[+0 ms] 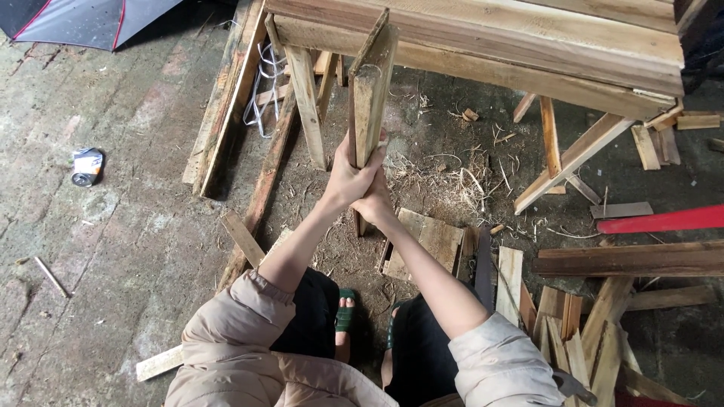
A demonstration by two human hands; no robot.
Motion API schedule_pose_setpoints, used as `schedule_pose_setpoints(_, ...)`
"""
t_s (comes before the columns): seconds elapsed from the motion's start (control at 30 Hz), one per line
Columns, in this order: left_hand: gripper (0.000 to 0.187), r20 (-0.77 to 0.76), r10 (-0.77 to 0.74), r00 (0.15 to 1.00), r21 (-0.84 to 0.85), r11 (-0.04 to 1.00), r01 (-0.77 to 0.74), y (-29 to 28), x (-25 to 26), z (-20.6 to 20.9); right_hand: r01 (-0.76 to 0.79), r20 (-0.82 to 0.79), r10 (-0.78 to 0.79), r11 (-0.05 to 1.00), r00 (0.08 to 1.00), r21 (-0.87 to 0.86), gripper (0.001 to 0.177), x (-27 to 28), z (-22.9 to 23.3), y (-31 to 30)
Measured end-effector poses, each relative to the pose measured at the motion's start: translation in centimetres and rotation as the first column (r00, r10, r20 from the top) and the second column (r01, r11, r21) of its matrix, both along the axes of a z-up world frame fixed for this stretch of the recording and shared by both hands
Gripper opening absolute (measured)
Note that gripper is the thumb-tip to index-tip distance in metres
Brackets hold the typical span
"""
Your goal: The person holds and aligns long wooden slats against the frame of a wooden table by hand.
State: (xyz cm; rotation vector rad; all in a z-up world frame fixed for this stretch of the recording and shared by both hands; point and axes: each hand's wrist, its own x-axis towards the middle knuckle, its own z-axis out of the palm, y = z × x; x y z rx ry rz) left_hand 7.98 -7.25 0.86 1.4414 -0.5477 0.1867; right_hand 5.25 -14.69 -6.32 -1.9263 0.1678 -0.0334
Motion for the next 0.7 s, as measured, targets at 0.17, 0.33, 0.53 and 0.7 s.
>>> schedule_pose_setpoints(0.17, 0.017, 0.007, 0.138, 0.990, -0.030, 0.990, -0.138, -0.8, 0.2, -0.3, -0.017, -0.043, 0.015, 0.999, 0.999, -0.034, 0.107, 0.4, -0.7, -0.5)
schedule_pose_setpoints(0.33, 0.015, 0.005, 0.214, 0.977, -0.032, 0.976, -0.214, -1.0, 0.1, -1.4, -0.039, -0.081, 0.033, 0.997, 0.996, -0.066, 0.107, 1.4, -1.2, -1.1)
schedule_pose_setpoints(0.53, 0.008, -0.052, 0.271, 0.961, 0.009, 0.963, -0.271, -0.9, 0.2, -0.3, -0.066, -0.144, 0.051, 0.992, 0.988, -0.105, 0.107, 1.6, -2.2, -1.5)
schedule_pose_setpoints(0.7, 0.027, -0.103, 0.261, 0.960, 0.031, 0.965, -0.259, -0.9, -0.7, 1.5, -0.168, 0.119, 0.152, 0.977, 0.981, 0.135, 0.108, -0.8, 5.2, -1.5)
